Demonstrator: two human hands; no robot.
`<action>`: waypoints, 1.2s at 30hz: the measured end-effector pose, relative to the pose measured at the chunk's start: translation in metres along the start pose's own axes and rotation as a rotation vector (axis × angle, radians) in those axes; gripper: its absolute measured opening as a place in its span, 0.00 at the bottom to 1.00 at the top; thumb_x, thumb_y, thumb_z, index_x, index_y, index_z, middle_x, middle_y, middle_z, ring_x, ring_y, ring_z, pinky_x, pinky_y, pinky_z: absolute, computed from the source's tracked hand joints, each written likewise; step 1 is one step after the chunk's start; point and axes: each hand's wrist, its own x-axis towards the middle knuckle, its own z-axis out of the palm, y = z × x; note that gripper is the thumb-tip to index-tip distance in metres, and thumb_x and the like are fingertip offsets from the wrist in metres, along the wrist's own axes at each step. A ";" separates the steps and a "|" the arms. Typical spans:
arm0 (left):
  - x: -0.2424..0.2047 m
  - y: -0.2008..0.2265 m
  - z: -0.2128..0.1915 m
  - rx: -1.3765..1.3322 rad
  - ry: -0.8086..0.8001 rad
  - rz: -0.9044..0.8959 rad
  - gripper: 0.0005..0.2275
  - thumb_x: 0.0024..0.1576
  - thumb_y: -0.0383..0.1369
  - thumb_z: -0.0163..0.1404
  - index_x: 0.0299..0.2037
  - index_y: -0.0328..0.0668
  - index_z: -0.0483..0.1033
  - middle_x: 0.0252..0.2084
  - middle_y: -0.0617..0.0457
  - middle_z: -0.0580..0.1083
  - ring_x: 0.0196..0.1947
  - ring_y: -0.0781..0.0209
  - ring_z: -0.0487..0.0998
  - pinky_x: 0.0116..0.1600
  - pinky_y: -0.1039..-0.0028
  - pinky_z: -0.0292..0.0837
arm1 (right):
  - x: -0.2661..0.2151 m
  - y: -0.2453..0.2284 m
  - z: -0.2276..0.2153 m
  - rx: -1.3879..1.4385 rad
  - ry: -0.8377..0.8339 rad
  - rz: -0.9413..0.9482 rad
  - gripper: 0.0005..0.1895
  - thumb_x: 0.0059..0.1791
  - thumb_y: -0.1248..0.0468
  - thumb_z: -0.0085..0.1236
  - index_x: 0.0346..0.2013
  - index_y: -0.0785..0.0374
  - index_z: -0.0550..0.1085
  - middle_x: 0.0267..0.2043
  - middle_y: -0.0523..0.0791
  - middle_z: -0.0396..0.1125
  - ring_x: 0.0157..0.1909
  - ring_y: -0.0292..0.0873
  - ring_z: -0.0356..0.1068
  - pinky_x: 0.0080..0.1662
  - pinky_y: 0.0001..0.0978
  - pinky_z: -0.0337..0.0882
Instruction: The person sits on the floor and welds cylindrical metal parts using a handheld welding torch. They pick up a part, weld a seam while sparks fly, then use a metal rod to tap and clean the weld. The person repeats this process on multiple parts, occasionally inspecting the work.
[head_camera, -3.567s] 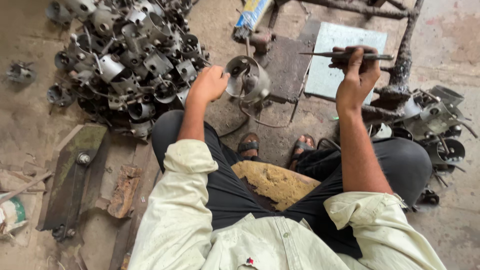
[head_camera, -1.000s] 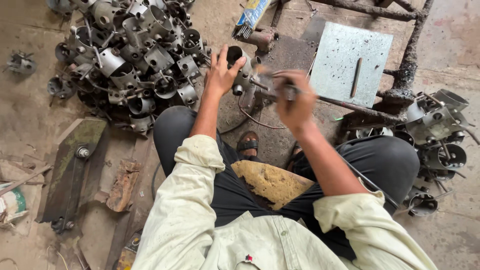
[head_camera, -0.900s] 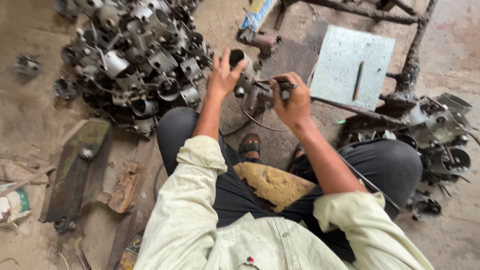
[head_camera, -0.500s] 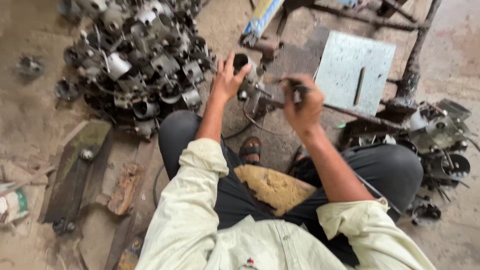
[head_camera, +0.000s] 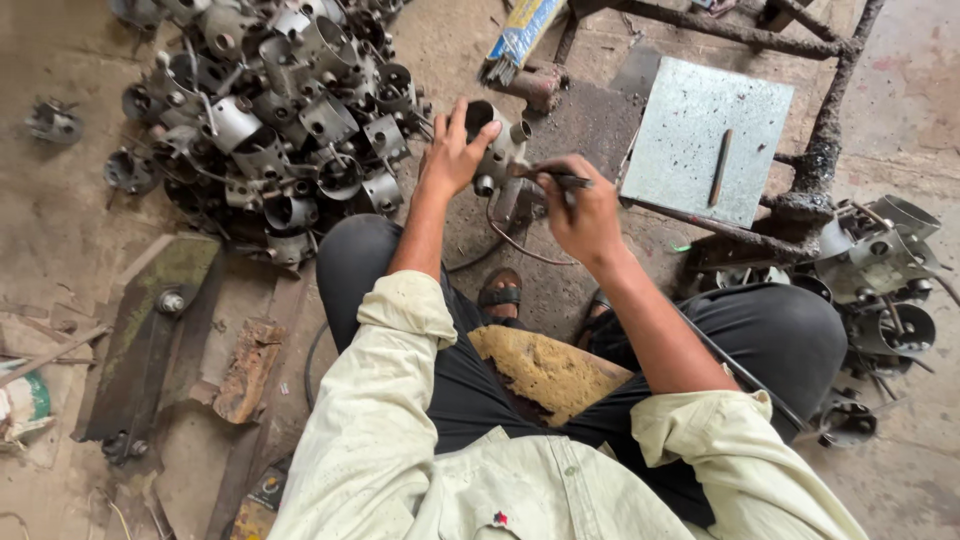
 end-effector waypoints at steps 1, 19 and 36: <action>0.004 0.000 -0.002 0.001 0.015 0.017 0.43 0.54 0.66 0.42 0.75 0.51 0.52 0.69 0.33 0.59 0.64 0.28 0.67 0.65 0.52 0.65 | 0.003 -0.003 -0.002 0.011 0.042 -0.093 0.04 0.55 0.72 0.55 0.45 0.68 0.75 0.41 0.53 0.74 0.37 0.45 0.74 0.39 0.38 0.75; -0.009 0.013 -0.007 0.093 0.009 0.016 0.46 0.54 0.67 0.44 0.76 0.46 0.49 0.70 0.32 0.57 0.68 0.27 0.60 0.70 0.48 0.59 | -0.002 0.075 -0.019 -0.157 0.108 -0.020 0.11 0.54 0.72 0.62 0.52 0.64 0.76 0.55 0.52 0.74 0.55 0.50 0.77 0.57 0.41 0.79; 0.012 0.003 -0.069 0.226 -0.430 0.312 0.60 0.34 0.41 0.72 0.79 0.50 0.46 0.73 0.33 0.59 0.73 0.39 0.62 0.75 0.62 0.59 | -0.116 0.033 -0.191 -0.312 0.189 0.365 0.18 0.53 0.74 0.59 0.58 0.61 0.77 0.47 0.46 0.76 0.47 0.42 0.77 0.42 0.31 0.75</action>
